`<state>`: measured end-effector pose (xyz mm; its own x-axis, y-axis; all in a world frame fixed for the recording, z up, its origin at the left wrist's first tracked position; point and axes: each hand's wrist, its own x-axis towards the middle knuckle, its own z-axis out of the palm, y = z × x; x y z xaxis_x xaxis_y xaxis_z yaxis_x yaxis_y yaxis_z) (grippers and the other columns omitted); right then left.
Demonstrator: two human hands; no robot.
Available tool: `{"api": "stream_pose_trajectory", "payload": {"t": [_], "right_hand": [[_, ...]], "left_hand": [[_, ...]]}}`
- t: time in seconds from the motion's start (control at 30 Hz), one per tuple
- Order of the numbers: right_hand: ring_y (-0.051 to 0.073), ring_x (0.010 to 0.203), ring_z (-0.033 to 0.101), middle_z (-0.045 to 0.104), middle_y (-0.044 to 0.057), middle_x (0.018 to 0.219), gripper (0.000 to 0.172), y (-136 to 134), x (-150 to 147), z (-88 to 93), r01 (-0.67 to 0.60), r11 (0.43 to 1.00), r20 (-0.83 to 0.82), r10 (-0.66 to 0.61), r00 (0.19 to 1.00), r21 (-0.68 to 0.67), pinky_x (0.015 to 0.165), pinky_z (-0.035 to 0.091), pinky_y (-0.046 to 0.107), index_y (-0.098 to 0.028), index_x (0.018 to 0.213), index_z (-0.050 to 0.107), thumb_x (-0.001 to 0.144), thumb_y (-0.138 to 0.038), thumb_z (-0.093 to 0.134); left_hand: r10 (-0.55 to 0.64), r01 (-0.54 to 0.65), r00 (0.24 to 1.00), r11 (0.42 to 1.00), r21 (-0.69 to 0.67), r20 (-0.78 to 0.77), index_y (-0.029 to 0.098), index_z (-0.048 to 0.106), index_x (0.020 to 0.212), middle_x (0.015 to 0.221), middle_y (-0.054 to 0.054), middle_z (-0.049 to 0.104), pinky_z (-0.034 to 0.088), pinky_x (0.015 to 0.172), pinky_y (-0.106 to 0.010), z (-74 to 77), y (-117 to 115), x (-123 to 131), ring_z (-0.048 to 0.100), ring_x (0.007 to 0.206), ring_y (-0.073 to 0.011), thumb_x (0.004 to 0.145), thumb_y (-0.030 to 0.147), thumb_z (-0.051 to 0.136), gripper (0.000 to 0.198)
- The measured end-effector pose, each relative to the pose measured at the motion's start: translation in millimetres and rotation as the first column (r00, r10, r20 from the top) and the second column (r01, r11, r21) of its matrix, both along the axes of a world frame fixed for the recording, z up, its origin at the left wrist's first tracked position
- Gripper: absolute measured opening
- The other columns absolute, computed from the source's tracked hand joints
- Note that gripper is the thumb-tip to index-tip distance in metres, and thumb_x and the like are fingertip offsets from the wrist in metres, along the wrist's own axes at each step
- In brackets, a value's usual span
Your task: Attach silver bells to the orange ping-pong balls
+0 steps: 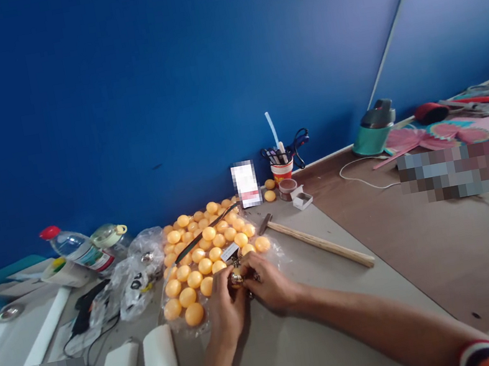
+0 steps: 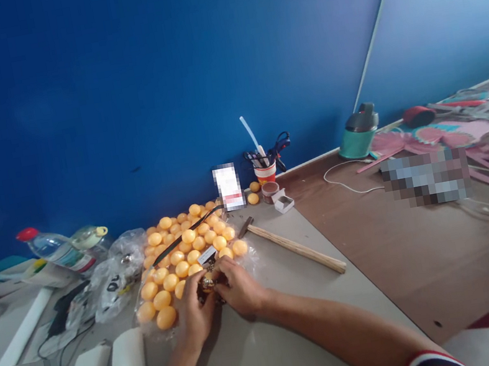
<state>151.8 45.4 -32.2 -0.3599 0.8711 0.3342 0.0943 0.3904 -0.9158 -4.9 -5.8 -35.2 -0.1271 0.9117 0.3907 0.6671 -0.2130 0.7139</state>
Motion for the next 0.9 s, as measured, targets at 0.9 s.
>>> {"api": "stream_pose_trajectory", "payload": {"t": [0.9], "right_hand": [[0.02,0.081,0.065,0.069,0.004,0.09,0.026,30.0,19.2,-5.3,0.127,0.98,0.03,-0.133,0.991,0.152,0.076,0.053,0.032,-0.021,0.098,0.068,0.082,-0.006,0.055]], "left_hand": [[0.144,-0.154,0.986,0.978,0.143,0.08,0.023,0.067,0.119,0.117,-0.012,0.073,0.06,0.098,-0.045,5.2,10.1,-11.5,0.07,0.111,-0.0267,0.097,0.036,0.059,0.026]]}}
